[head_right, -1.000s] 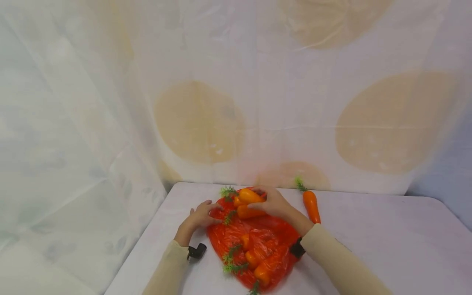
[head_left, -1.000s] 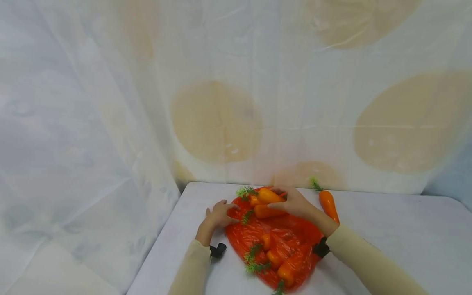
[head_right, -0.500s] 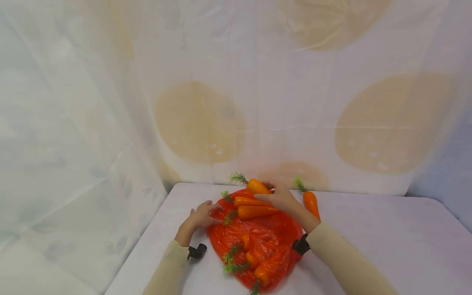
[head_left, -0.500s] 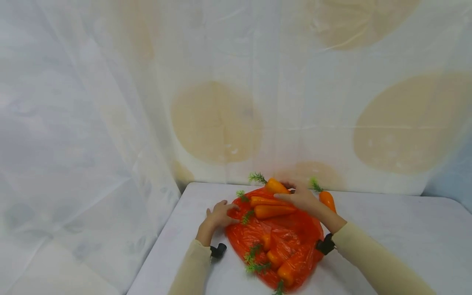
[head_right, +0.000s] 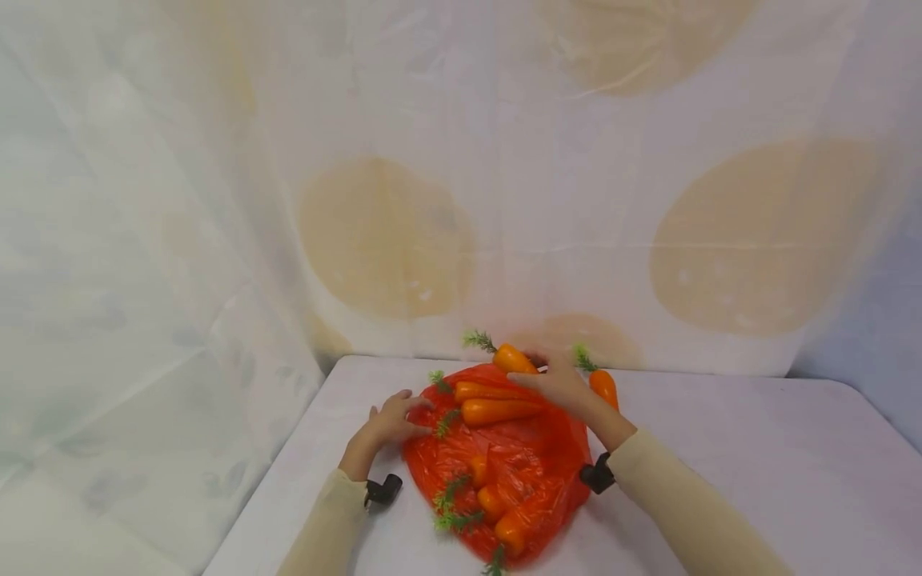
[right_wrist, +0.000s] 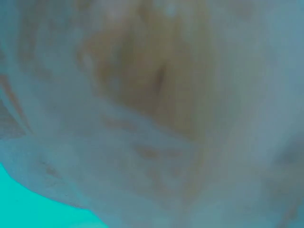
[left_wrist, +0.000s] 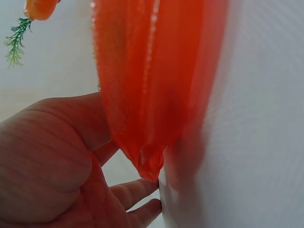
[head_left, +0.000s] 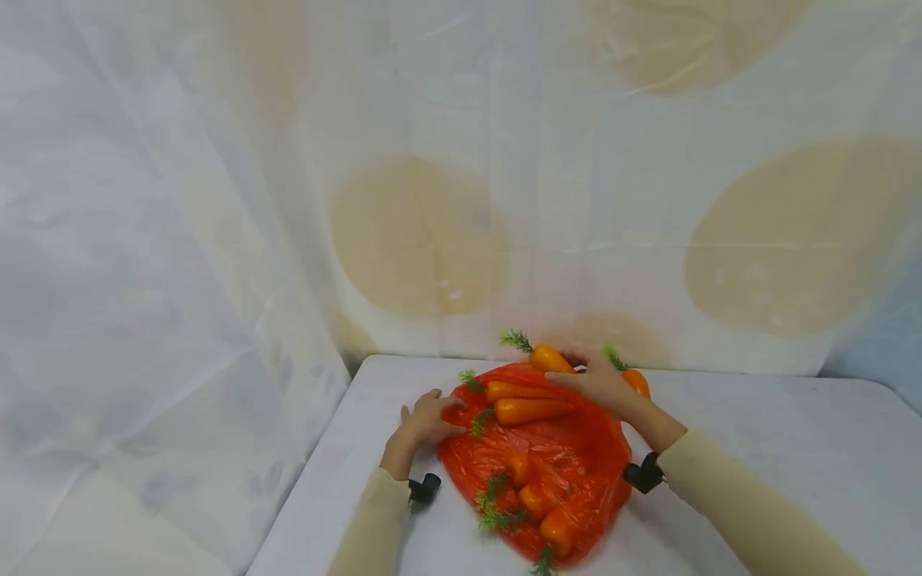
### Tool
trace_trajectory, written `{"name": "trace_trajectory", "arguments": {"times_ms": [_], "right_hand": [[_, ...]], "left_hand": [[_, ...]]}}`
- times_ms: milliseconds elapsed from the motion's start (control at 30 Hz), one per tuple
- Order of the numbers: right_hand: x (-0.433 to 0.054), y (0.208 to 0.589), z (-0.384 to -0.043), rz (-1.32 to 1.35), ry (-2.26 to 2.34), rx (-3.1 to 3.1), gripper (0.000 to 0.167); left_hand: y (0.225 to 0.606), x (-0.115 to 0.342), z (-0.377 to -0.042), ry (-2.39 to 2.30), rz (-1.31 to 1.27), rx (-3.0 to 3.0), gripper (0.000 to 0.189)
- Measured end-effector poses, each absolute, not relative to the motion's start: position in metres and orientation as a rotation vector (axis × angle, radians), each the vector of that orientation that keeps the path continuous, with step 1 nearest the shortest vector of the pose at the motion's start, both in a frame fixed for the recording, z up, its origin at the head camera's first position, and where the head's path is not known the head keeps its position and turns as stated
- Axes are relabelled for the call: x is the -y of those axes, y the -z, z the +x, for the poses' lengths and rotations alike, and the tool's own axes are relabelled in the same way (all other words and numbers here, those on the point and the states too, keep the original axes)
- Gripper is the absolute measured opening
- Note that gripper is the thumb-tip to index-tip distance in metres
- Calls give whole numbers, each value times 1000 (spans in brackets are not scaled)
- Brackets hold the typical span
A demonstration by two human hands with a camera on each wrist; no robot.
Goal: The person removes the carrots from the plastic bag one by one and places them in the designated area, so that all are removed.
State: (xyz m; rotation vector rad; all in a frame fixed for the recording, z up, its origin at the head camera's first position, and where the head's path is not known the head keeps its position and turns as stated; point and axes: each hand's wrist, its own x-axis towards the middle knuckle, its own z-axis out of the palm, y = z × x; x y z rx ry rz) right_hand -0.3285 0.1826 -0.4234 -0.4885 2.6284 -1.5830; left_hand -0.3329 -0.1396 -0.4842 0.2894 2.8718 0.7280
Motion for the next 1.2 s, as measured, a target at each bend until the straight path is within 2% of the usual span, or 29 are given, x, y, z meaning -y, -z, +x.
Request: {"name": "trace_trajectory", "arguments": {"times_ms": [333,700,900,1200], "right_hand": [[-191,427,-324,-508,1579,-2616,45],[-198,428,-325,-424,1536,-2634,55],[-203,439,-320,-374,1498,-2649,60],[-207,433,-319,-389,1520,-2662,56]], "left_hand": [[478,139,-330,-729,307,-2871,33],[481,144,-339,-713,286,-2888,35],[490,141,-333,-739,309,-2875,33],[486,136,-328,-756,319,-2881,32]]}}
